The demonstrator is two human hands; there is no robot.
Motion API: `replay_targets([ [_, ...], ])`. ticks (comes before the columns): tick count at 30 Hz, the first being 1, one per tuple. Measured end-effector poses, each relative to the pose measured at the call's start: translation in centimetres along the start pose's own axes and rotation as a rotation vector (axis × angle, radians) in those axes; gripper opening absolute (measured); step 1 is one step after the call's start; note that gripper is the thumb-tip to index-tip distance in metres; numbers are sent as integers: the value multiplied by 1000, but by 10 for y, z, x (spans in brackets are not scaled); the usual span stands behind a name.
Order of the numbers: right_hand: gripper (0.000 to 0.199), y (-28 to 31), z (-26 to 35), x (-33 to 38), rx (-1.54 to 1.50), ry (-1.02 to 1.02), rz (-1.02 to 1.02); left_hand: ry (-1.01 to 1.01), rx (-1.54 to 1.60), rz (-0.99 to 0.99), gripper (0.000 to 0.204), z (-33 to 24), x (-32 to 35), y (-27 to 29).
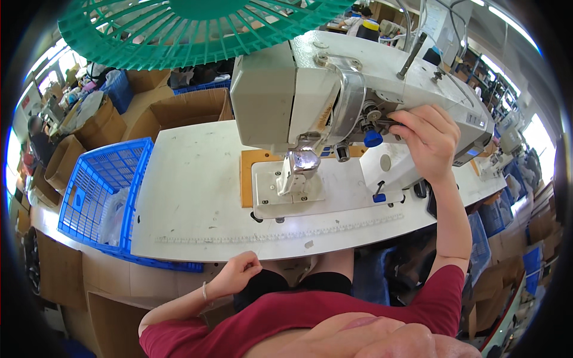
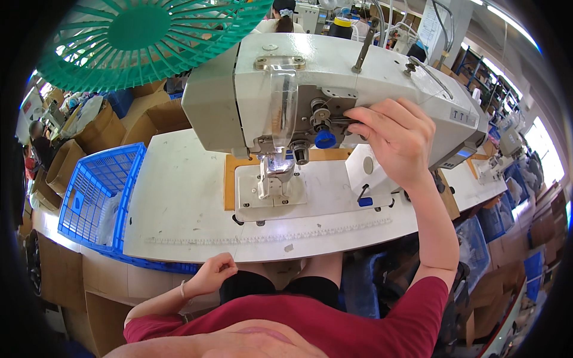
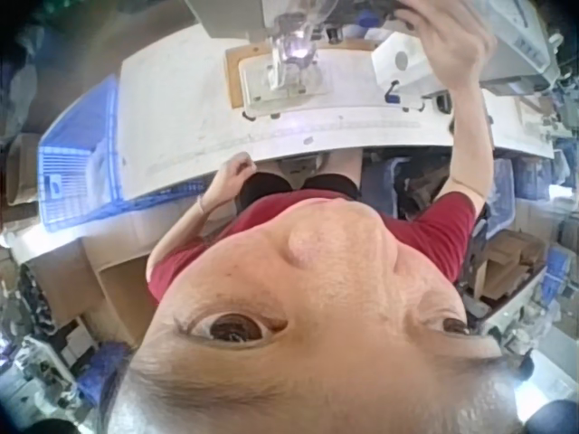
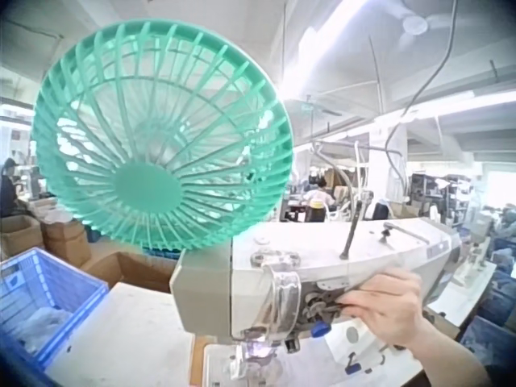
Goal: The person sews different boot components together using an industrial sewing machine, guiding the pieces under the needle to join them with thread.
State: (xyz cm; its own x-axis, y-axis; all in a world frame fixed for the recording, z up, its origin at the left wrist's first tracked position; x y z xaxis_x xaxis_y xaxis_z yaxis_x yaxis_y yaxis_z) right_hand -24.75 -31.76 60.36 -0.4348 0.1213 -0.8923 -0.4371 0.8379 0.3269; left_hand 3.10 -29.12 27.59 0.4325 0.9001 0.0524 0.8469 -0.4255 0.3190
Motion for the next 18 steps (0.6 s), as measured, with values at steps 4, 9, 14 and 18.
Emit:
replay_targets([
  [4, 30, 11, 10, -10, 173, 97, 59, 86, 11, -73, 11, 10, -8, 0],
  [9, 34, 50, -76, -29, 58, -614, -50, 155, 72, -195, 9, 23, -1, 12],
  [14, 40, 28, -116, -100, -178, -797, 403, -14, -17, -111, 10, -7, -11, -2],
  [18, 48, -35, -104, -102, -650, -1087, 434, -86, -58, -98, 11, -16, -11, -7],
])
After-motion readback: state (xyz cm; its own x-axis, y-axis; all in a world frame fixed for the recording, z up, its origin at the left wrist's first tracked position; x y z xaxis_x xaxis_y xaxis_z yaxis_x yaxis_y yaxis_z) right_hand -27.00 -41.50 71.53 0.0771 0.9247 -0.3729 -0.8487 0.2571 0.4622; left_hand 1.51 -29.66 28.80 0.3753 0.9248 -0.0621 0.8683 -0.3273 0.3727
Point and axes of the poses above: each hand's wrist, its own x-axis away from the middle knuckle, its own y-axis out of the back of the hand, z = x × y, the point moved 8 cm from there along -x, towards the middle knuckle, and after that the axes turned 8 degrees about -z, right-handed, at the moved point
